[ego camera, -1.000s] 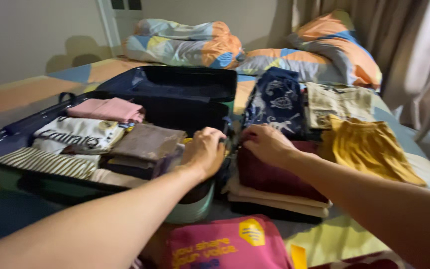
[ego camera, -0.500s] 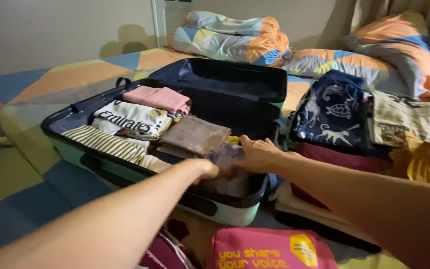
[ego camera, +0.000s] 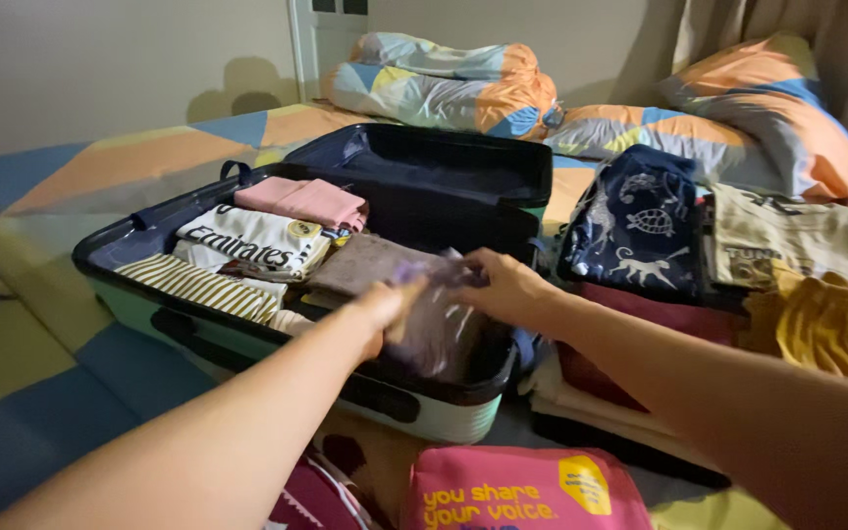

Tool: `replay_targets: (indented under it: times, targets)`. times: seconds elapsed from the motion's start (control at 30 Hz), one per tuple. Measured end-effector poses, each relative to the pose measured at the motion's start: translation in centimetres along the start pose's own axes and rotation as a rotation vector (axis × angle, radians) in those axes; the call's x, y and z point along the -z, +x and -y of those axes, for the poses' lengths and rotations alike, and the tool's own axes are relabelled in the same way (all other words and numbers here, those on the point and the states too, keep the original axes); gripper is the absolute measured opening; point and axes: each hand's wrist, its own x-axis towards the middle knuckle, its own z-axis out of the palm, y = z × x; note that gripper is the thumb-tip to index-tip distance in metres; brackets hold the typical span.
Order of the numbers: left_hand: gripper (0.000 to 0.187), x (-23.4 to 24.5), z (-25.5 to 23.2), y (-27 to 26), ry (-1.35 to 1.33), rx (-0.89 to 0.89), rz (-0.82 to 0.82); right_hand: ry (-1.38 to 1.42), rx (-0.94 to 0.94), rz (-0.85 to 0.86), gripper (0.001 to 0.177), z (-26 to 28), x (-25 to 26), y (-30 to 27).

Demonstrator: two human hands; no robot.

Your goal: The person unpacks a suitcase placed on a bed, removing folded clothes and a toiletry bag one by one. They unfold and refold several garments, then place them in a growing stack on the bed beside the suitcase. The suitcase remains open throughout the clip.

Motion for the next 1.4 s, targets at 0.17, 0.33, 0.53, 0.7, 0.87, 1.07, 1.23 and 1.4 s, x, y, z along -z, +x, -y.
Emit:
replay_targets:
  times: [0.17, 0.33, 0.53, 0.7, 0.87, 1.07, 1.23, 1.4]
  targets:
    - [0.050, -1.4, -7.9, -2.9, -0.518, 0.246, 0.060, 0.433, -0.022, 0.077, 0.095, 3.0, 2.3, -3.7]
    - [0.066, -4.4, -14.9, -9.6, -0.717, 0.086, 0.015, 0.844, 0.062, 0.037, 0.070, 3.4, 3.1, -5.3]
    - [0.069, -5.1, -14.4, -11.1, -0.534, 0.038, 0.167, 1.752, -0.116, -0.100, 0.049, 1.0, 6.4, -6.5]
    - [0.070, -5.3, -10.8, -10.0, -0.126, 0.076, 0.232, 1.912, -0.206, -0.169, 0.049, -0.4, 10.5, -9.1]
    - [0.072, -6.2, -13.0, -12.6, -0.265, -0.024, 0.351, 1.787, -0.103, -0.091, 0.038, -1.8, 13.6, -10.5]
    - [0.070, -8.7, -17.2, -17.1, -0.298, -0.219, 0.714, 1.651, -0.091, 0.055, 0.037, -2.1, 14.6, -10.1]
    - [0.055, -10.5, -16.9, -17.1, -0.259, -0.127, 0.694, 1.513, -0.292, -0.094, 0.037, -2.8, 14.0, -10.5]
    - [0.057, -10.4, -17.4, -14.3, -0.235, -0.055, 0.573, 1.194, -0.542, -0.373, 0.033, -4.6, 14.1, -10.9]
